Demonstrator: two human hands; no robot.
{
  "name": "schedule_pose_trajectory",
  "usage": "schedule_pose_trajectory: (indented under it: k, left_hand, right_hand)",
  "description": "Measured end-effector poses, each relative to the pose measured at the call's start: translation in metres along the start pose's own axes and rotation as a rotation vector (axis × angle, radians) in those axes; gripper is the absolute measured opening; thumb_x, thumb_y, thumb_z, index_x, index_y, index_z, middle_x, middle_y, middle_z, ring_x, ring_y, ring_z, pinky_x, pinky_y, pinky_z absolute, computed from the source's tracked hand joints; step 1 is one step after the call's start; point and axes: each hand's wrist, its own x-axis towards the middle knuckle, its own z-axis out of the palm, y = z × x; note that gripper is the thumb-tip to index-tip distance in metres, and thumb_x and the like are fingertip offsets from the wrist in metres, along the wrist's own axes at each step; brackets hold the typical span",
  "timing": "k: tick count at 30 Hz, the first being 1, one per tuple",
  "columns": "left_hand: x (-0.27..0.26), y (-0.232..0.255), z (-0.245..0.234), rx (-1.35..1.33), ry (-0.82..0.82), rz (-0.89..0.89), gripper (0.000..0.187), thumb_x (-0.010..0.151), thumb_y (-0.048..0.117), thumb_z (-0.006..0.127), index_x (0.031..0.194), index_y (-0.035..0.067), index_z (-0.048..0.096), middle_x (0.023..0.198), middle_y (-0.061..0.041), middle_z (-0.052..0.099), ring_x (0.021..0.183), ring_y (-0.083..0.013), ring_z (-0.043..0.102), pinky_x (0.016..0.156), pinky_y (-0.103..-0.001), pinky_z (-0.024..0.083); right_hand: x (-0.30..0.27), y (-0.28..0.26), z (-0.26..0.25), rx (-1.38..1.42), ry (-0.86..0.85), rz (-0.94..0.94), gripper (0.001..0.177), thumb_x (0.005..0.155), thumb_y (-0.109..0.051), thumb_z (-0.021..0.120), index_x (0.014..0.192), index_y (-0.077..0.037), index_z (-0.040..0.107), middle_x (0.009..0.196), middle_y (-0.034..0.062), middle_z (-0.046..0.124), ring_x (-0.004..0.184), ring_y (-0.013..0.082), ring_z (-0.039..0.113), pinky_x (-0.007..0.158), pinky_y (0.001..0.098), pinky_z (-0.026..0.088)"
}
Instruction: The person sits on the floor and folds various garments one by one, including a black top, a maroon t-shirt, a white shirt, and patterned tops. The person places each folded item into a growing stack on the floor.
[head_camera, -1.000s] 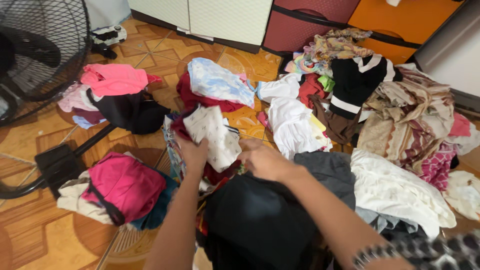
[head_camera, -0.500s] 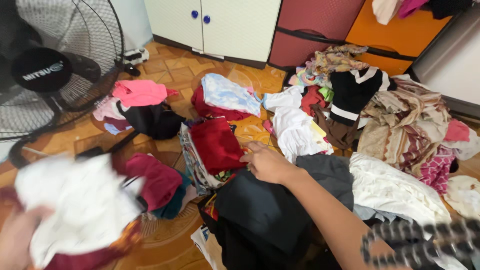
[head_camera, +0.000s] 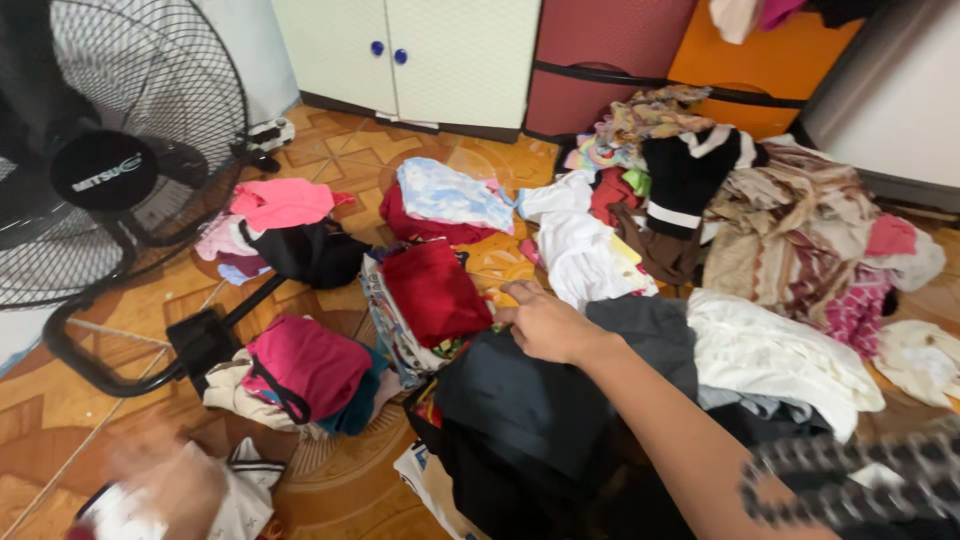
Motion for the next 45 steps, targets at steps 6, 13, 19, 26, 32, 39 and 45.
schedule_pose_trajectory:
  k: [6, 13, 19, 26, 32, 39, 45]
  left_hand:
    - [-0.025, 0.126, 0.09, -0.084, 0.331, 0.795, 0.093, 0.068, 0.008, 0.074, 0.154, 0.004, 0.039, 0.16, -0.028, 0.026, 0.149, -0.0474, 0.023, 0.116, -0.063, 0.03]
    - [-0.114, 0.284, 0.106, -0.046, 0.032, 1.041, 0.098, 0.073, 0.024, 0.078, 0.155, 0.015, 0.026, 0.166, -0.022, 0.004, 0.153, -0.0451, 0.006, 0.104, -0.083, 0.023]
    - [-0.176, 0.357, 0.095, -0.042, -0.026, 1.136, 0.09, 0.077, 0.022, 0.075, 0.155, 0.012, 0.03, 0.165, -0.023, 0.002, 0.153, -0.0481, 0.006, 0.104, -0.084, 0.023]
    - [-0.233, 0.404, 0.106, -0.029, -0.068, 1.139, 0.084, 0.079, 0.013, 0.069, 0.154, 0.013, 0.032, 0.165, -0.024, -0.003, 0.153, -0.0506, 0.003, 0.102, -0.084, 0.023]
    - [-0.282, 0.445, 0.122, 0.009, -0.098, 1.14, 0.087, 0.077, 0.015, 0.069, 0.155, 0.011, 0.03, 0.165, -0.025, -0.006, 0.151, -0.0511, 0.004, 0.102, -0.085, 0.023]
    - [-0.332, 0.496, 0.154, -0.001, -0.239, 1.072, 0.091, 0.084, 0.022, 0.072, 0.158, 0.013, 0.021, 0.165, -0.025, -0.012, 0.152, -0.0513, 0.004, 0.104, -0.081, 0.026]
    - [-0.318, 0.504, 0.191, -0.163, -0.401, 0.89, 0.097, 0.084, 0.025, 0.078, 0.159, 0.016, 0.018, 0.166, -0.025, -0.016, 0.153, -0.0484, 0.005, 0.106, -0.079, 0.028]
  right_hand:
    - [-0.041, 0.021, -0.031, 0.014, 0.014, 0.055, 0.039, 0.079, -0.008, 0.065, 0.118, -0.007, 0.072, 0.147, 0.0228, 0.048, 0.138, 0.038, 0.043, 0.112, 0.0433, 0.04]
    - [-0.093, 0.056, -0.071, -0.053, 0.077, 0.123, 0.04, 0.082, -0.01, 0.067, 0.121, -0.009, 0.072, 0.147, 0.0236, 0.049, 0.139, 0.0411, 0.041, 0.115, 0.047, 0.036]
    - [-0.147, 0.081, -0.105, -0.05, 0.091, 0.191, 0.042, 0.08, -0.012, 0.068, 0.122, -0.01, 0.072, 0.147, 0.0261, 0.046, 0.137, 0.0434, 0.041, 0.112, 0.0473, 0.037]
    - [-0.216, 0.135, -0.135, -0.092, 0.125, 0.289, 0.039, 0.088, -0.018, 0.067, 0.126, -0.011, 0.07, 0.148, 0.0238, 0.048, 0.14, 0.0412, 0.042, 0.117, 0.048, 0.035]
    - [-0.282, 0.195, -0.142, -0.052, 0.022, 0.451, 0.046, 0.084, -0.02, 0.069, 0.13, -0.013, 0.067, 0.153, 0.024, 0.042, 0.145, 0.0405, 0.034, 0.117, 0.0473, 0.033]
    - [-0.337, 0.25, -0.116, -0.009, -0.093, 0.587, 0.044, 0.087, -0.026, 0.068, 0.131, -0.016, 0.066, 0.151, 0.016, 0.049, 0.145, 0.0364, 0.04, 0.122, 0.0476, 0.031]
    - [-0.35, 0.262, -0.088, 0.021, -0.055, 0.583, 0.044, 0.086, -0.026, 0.07, 0.129, -0.016, 0.068, 0.156, 0.0224, 0.039, 0.148, 0.0414, 0.031, 0.121, 0.0489, 0.026]
